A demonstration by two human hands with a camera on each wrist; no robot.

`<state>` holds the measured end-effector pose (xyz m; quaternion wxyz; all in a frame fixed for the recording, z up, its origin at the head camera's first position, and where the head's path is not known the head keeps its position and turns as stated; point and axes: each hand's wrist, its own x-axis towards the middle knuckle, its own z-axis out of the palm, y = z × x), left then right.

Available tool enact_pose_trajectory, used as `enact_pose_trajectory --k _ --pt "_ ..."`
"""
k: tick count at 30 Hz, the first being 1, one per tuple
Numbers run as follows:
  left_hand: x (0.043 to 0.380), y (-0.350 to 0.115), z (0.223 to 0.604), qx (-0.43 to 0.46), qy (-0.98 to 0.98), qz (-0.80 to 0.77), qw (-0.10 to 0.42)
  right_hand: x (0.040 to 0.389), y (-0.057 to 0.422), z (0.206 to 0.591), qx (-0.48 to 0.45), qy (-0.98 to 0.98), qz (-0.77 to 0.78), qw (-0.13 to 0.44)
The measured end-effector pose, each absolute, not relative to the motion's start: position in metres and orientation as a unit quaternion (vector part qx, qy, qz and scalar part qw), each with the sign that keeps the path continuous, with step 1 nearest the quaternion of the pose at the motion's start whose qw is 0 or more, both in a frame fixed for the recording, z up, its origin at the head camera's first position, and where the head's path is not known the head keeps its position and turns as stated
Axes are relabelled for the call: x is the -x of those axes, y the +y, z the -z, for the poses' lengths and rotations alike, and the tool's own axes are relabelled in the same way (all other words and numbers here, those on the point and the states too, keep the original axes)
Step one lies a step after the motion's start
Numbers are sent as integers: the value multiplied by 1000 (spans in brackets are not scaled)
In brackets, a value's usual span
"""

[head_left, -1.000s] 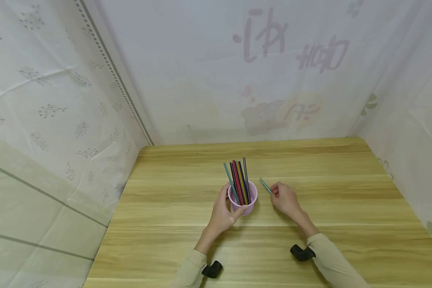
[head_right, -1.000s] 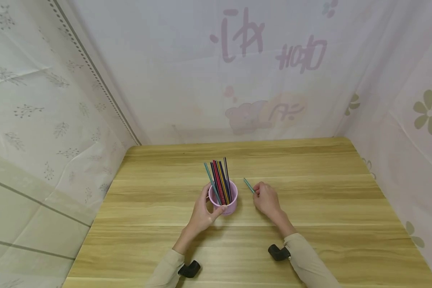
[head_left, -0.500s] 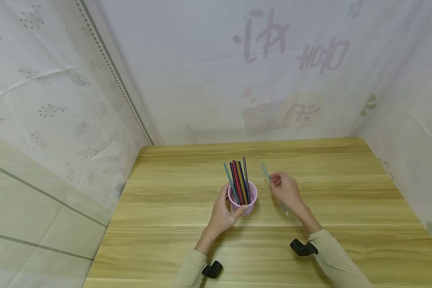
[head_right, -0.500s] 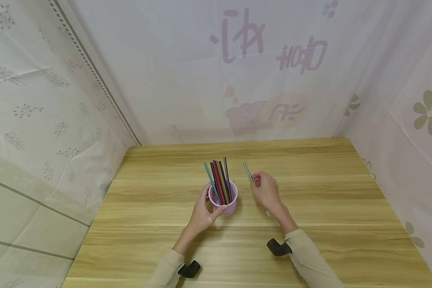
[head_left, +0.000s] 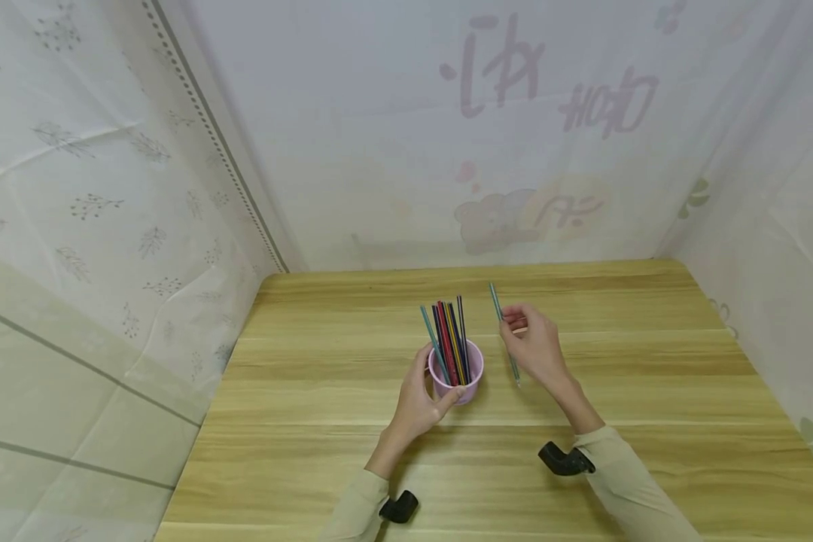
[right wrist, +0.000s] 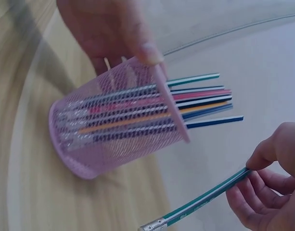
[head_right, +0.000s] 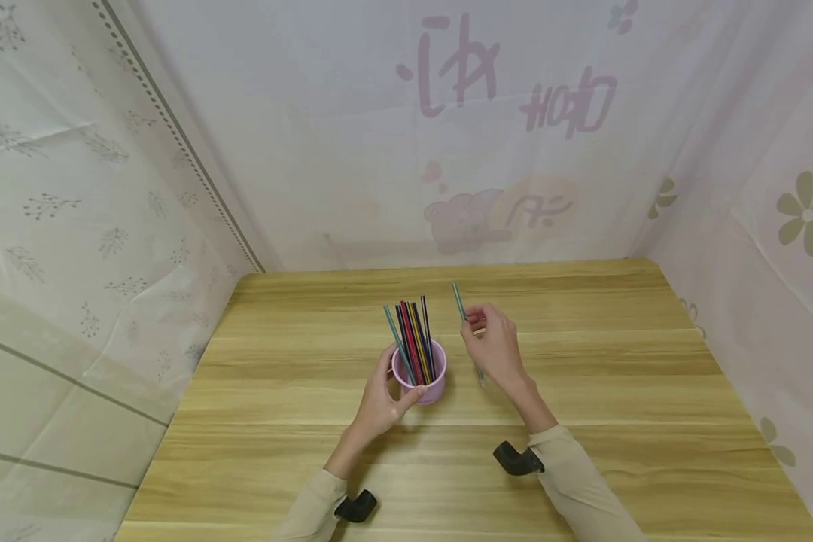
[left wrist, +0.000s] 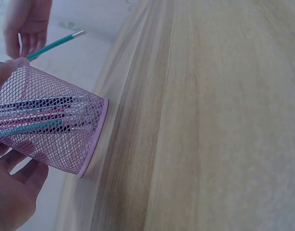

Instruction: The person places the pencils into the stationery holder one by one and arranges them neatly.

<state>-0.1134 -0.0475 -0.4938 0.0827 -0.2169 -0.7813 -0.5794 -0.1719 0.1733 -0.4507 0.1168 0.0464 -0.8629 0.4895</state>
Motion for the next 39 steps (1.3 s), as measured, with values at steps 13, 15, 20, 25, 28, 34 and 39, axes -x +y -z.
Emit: enact_pose_trajectory --k 13,15,20,25,28,34,39 --pt "114 -48 495 212 -782 581 76 173 160 422 -74 -823 -542 153" --pt "113 -49 495 210 -782 581 75 173 159 416 -79 -816 -551 156" --pt "113 -50 494 211 -780 584 75 172 151 406 -86 -794 -582 155" --pt "114 -50 494 210 -785 578 73 172 138 404 -93 -778 -604 143" --pt "114 -50 494 210 -785 578 71 172 132 408 -99 -778 -605 134" --pt "114 -50 493 212 -780 584 69 173 125 419 -103 -785 -599 115" --pt "114 -50 493 212 -781 583 70 173 123 430 -100 -805 -577 97"
